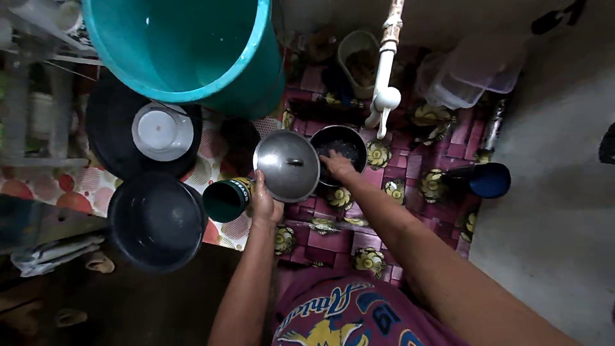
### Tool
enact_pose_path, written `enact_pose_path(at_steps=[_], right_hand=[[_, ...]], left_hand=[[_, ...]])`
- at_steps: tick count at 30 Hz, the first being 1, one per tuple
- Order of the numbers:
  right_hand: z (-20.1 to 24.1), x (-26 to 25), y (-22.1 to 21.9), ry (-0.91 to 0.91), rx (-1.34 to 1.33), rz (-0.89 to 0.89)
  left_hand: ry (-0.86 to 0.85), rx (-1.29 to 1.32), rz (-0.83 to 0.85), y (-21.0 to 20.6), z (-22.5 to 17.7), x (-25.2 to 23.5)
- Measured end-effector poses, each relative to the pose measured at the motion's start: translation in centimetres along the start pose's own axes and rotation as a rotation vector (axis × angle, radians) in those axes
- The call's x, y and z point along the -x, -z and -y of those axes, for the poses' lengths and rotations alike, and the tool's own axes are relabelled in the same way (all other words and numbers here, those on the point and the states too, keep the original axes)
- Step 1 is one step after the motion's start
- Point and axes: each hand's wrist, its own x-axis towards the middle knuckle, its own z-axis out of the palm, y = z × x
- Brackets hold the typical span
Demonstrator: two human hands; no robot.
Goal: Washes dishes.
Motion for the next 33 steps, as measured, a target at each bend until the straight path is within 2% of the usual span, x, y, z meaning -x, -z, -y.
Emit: enact_pose_path(at_steps=[2,4,5,7,8,12,14,17,19,21,23,26,27,29,31,33], right_hand=[[-1.8,0.1,1.6,-0.123,-0.119,-0.010],[-2.1,0.8,5.0,-0.242,-0.398,-0.147],[-1.4,1.2,6.9,-0.220,-0.530,-0.238],[1.5,2.3,9.8,-0.012,-0.671,-0.333],[3.3,2.5,10.8,0.123,-0.654,-0.333],[11.5,3.1,10.7,0.554,-0.358,-0.429],[12.0,2.8,11.3,0.616,-0.321,-0.463],[8.9,0.6,11.8,0.371,-0.308,-0.492],[8.8,0.3,12.4,0.264,-0.308,-0.514],[11.4,3.1,10.6,0.370,-0.264,-0.583],[13.4,6.0,7.8,0.498,-0.280,-0.747],[10.6,7.3,3.7,0.584,-0.387,-0.950],[9.1,7.2,2.6,0.555,-0.436,-0.972],[6.5,6.2,2.7,0.365,-0.541,-0.955],[5.4,4.4,5.7,0.124,-0.612,-0.870],[5.9,2.3,9.2,0.062,-0.586,-0.779]], left_hand=[[-0.028,0.013,-0.011,-0.1,-0.2,-0.4],[-0.060,0.009,-0.014,-0.3,-0.2,-0.9],[-0.071,-0.007,-0.027,-0.4,-0.1,-1.0],[-0.067,-0.101,-0.048,-0.9,0.3,-0.9],[-0.060,-0.173,-0.057,-1.7,0.6,-0.9],[-0.113,-0.325,-0.022,-4.7,1.8,-1.1],[-0.137,-0.318,-0.026,-5.1,1.6,-1.3],[-0.101,-0.404,-0.122,-4.9,1.5,-0.1],[-0.094,-0.399,-0.137,-5.6,1.3,-0.4],[-0.070,-0.332,-0.075,-5.7,1.0,-0.6],[-0.078,-0.250,-0.083,-5.9,0.3,-1.3],[-0.110,-0.067,-0.181,-6.3,-1.3,-2.4],[-0.133,-0.049,-0.182,-6.0,-1.8,-2.5],[-0.173,-0.110,-0.224,-6.0,-2.1,-2.3],[-0.169,-0.240,-0.239,-6.1,-1.4,-1.5],[-0.146,-0.348,-0.229,-6.0,0.0,-1.0]])
